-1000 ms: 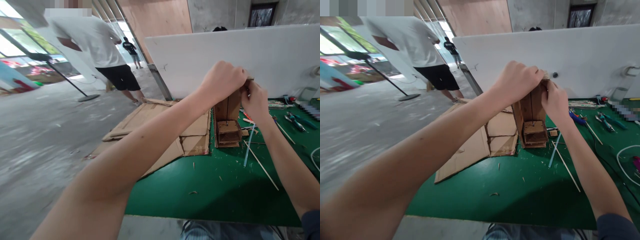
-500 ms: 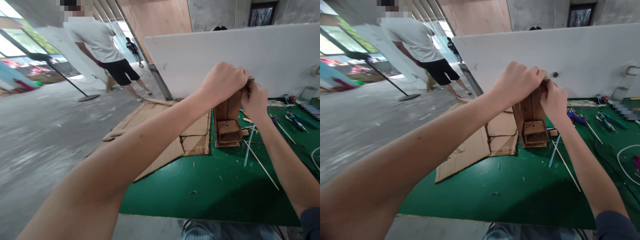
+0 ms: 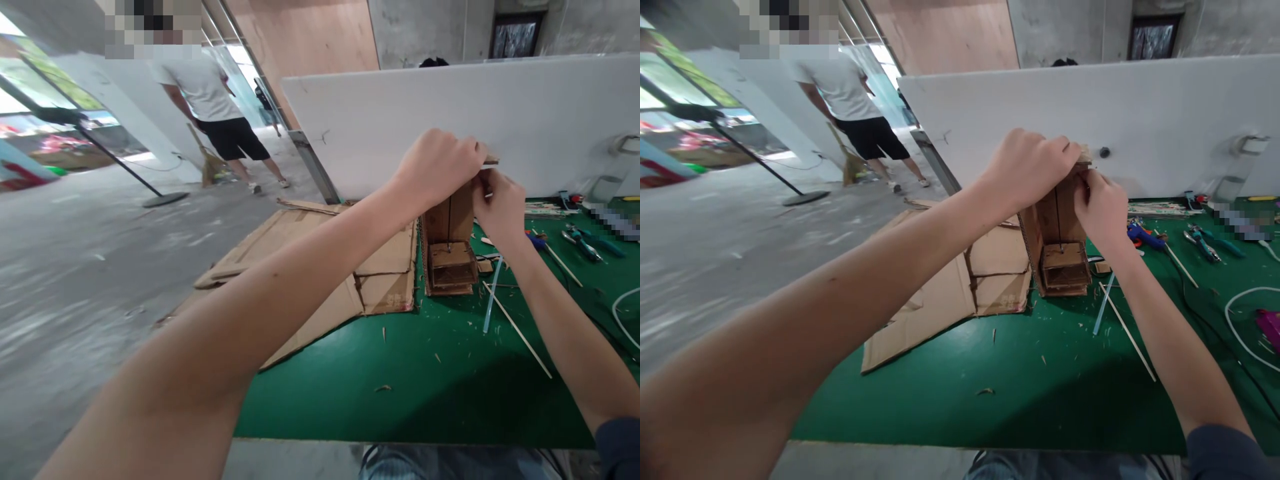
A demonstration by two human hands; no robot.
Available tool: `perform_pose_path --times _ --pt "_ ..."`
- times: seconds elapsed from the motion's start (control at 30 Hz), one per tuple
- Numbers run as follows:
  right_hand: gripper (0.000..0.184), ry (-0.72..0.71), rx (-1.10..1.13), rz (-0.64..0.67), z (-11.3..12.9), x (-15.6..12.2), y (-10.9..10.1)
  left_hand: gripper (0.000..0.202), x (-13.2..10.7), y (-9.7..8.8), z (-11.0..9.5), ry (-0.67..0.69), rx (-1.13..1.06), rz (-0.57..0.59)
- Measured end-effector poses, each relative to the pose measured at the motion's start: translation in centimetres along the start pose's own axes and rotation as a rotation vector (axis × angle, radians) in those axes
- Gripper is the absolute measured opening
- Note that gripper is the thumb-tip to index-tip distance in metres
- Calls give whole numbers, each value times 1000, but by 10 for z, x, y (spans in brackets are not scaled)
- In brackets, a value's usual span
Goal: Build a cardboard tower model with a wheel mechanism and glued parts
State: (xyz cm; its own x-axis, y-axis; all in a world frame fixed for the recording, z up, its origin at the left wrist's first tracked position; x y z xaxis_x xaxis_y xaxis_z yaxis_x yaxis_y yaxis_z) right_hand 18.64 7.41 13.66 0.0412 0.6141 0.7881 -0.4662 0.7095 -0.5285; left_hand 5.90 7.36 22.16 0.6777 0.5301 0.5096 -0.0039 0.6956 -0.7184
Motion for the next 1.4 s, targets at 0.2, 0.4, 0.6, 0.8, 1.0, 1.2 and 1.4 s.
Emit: perform_pose_path --times 0.2,0.4,0.6,0.8,1.0,1.2,1.4 --pt "21 -80 15 -86 2 1 2 35 0 0 2 -14 -65 -4" --pt "17 -91 39 -129 -2 3 4 37 -2 1 3 13 -64 -24" --pt "18 -97 17 -127 -1 3 3 38 -3 2 3 34 -90 -38" --pt "24 -42 -26 -66 3 4 -1 35 -3 -2 1 17 -71 25" --pt "28 -19 -22 -53 3 4 -2 33 -5 -6 -1 6 -91 41" --pt "30 -2 -13 -49 2 5 1 33 -4 -5 1 12 -82 34" --pt "30 -29 -41 -79 3 5 3 35 -5 -4 1 9 -51 30"
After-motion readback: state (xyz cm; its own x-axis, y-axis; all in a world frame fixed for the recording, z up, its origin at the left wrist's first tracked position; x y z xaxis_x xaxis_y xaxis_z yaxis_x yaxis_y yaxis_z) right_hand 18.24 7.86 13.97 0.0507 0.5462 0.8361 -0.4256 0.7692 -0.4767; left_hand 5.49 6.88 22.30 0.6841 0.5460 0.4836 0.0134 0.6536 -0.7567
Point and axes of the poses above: each hand's wrist, its own x-axis towards the middle knuckle, its own y-axis out of the palm, z = x × y, the point moved 2 cm from there along x, towards the middle knuckle, and after that the axes turned 4 degrees about -y, right-handed, at the moved point
